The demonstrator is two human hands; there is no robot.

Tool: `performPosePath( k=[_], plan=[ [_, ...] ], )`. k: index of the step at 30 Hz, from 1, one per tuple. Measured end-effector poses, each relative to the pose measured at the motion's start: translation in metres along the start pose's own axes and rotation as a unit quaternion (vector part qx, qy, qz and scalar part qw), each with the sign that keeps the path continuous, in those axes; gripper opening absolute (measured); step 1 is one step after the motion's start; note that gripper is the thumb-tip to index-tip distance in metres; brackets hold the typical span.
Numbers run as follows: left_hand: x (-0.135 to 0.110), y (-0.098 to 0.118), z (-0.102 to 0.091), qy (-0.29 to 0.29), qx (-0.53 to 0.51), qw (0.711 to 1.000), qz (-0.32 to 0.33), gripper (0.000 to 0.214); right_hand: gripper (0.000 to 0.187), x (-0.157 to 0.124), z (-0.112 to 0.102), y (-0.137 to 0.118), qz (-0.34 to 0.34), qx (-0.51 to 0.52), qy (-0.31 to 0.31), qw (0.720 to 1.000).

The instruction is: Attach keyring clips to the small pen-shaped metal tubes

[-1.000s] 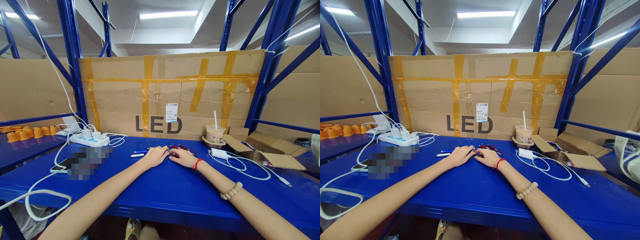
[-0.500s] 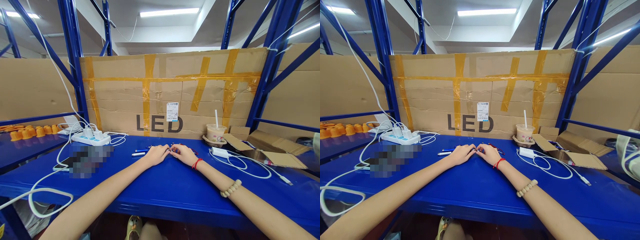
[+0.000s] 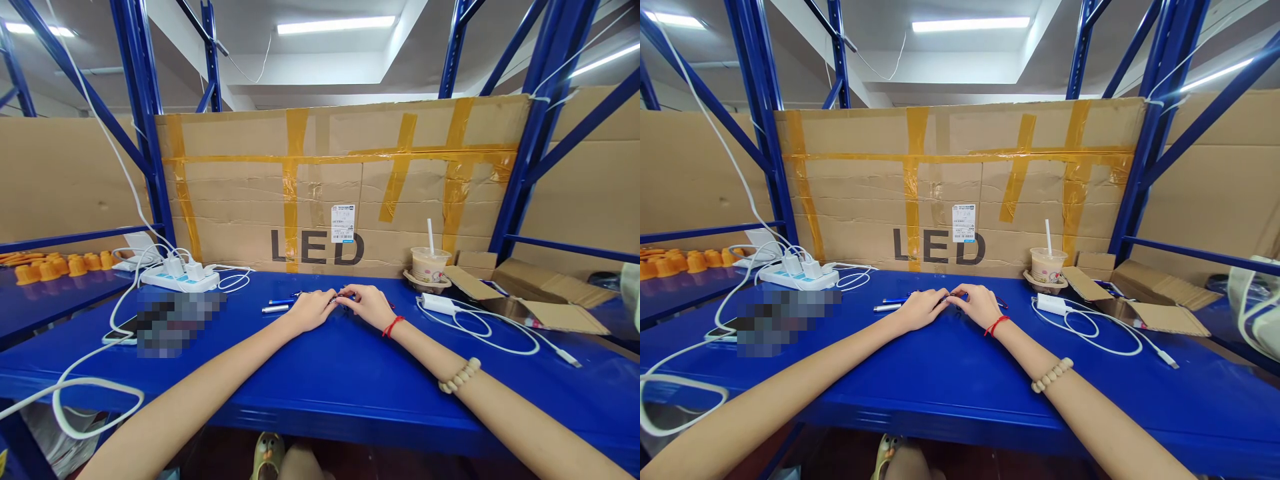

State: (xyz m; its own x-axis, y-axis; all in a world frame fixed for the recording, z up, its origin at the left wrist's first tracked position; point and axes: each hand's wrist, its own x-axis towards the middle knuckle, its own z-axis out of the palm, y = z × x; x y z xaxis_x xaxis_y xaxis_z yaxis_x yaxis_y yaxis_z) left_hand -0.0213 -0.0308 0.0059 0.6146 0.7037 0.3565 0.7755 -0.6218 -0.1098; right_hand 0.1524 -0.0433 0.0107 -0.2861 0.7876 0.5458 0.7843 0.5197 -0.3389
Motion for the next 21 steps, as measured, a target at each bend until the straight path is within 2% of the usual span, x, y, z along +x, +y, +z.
performPosePath(
  k=[16,21],
  plan=[
    [0.0,-0.0008,-0.001,0.004,-0.018,1.0,0.006,0.025,0.036,-0.0003,0.0023,-0.0011,0.016,-0.024,0.019,0.999],
    [-0.0002,-0.0003,0.0,0.007,-0.016,1.0,0.007,0.028,0.031,-0.0008,0.0018,-0.0012,0.013,0.014,0.001,1.0]
  ],
)
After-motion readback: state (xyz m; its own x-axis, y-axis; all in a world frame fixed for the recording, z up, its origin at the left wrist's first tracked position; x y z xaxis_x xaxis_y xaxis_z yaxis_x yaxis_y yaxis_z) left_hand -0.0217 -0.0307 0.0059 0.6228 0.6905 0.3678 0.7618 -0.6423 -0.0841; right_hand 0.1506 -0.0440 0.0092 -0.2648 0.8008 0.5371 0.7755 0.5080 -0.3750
